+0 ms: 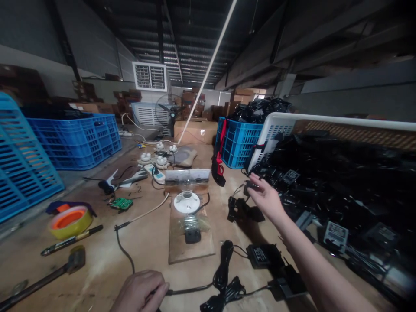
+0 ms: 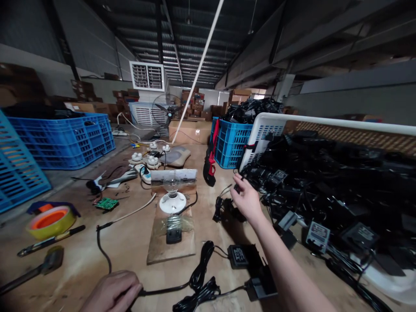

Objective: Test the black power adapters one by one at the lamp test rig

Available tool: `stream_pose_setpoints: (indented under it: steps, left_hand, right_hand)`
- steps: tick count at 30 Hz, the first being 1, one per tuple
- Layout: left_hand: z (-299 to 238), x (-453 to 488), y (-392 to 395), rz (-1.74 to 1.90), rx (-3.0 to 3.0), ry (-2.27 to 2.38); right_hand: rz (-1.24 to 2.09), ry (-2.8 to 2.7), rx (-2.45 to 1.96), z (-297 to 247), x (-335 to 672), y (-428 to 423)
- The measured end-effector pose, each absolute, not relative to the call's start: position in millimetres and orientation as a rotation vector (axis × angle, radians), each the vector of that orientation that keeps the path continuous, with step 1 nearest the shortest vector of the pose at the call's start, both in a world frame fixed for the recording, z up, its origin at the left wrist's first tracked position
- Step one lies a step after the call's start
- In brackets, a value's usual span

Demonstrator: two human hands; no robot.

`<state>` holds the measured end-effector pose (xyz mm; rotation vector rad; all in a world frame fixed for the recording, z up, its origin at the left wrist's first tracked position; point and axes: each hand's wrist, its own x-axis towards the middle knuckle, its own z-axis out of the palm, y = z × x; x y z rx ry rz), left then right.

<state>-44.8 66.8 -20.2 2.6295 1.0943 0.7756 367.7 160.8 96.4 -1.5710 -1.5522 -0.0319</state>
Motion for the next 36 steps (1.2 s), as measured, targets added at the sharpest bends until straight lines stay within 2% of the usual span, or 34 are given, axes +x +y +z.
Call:
stream_pose_setpoints:
  steps: [4, 8, 13, 17, 21, 25, 32, 36]
  left_hand:
    - [-19, -44, 67, 0.737, 2.584, 1.11]
    - [-14, -43, 67, 0.696, 2.483, 1.077]
    - [-7, -45, 65, 0.639, 2.296, 1.022]
    - [7, -42, 54, 0.837, 1.901, 1.182]
    - [29, -30, 45, 0.935, 1.72, 1.16]
    - [43, -16, 42, 0.94, 1.668, 1.076]
    - [44, -13, 45, 0.95, 1.75, 1.193]
    - [49, -15, 46, 0.845, 1.976, 1.072]
  right_hand:
    - [0.109, -1.773, -1.242, 128, 329, 126]
    - [0.621, -2.027, -1.16, 101, 273, 70]
    - [1.032, -1.747, -1.11, 60, 220, 28]
    - [1.453, -1.574, -0.984, 50, 199, 14]
    - [1.45, -1.493, -1.079, 48, 191, 9]
    - [1.32, -1.673, -1.127, 54, 189, 9]
    - [1.086, -1.887, -1.184, 63, 193, 5]
    - [1.022, -1.929, -1.193, 54, 195, 2]
